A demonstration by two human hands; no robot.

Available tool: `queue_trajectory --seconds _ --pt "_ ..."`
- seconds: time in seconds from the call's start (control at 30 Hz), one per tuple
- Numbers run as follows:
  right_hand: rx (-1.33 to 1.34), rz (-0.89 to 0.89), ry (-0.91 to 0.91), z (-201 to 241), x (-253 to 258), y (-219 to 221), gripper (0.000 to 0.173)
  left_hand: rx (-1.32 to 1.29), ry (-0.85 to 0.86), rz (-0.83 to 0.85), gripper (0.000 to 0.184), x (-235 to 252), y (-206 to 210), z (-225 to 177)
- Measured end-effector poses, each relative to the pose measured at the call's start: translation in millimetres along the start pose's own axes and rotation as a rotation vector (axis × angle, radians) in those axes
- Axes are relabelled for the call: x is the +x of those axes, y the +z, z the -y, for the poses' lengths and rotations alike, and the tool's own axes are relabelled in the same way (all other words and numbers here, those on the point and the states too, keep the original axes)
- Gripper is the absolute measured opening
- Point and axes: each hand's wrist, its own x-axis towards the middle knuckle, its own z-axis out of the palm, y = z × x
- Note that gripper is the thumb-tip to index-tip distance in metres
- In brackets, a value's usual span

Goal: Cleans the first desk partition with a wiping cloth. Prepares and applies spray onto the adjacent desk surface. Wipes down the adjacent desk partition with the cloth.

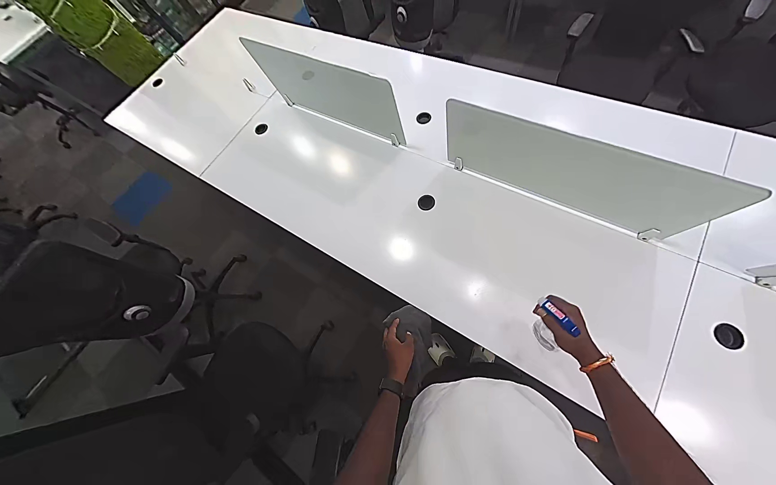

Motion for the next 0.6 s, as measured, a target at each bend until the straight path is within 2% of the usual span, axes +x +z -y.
queue_trajectory --seconds 0.13,0.23,0.37,0.47,0.6 --pt "-0.152 0.122 -0.002 -20 -31 -3 0.035 -0.015 0.033 -0.089 0.053 -10 7 -4" --pt "-0.005 0.166 0.064 -31 -54 -10 0.031 -0.027 0.009 -0.126 0.053 -22 8 -1" --pt "0.116 0.202 0.003 -34 -69 -17 0.028 -0.005 -0.011 -0.11 0.053 -34 14 -3" --pt "0.112 0.151 -0.06 -36 -72 -2 0.029 0.011 -0.034 -0.052 0.054 -39 21 -4" --pt "-0.041 0.146 -0.087 -18 -60 28 0.035 0.027 -0.021 -0.019 0.053 -41 25 -13"
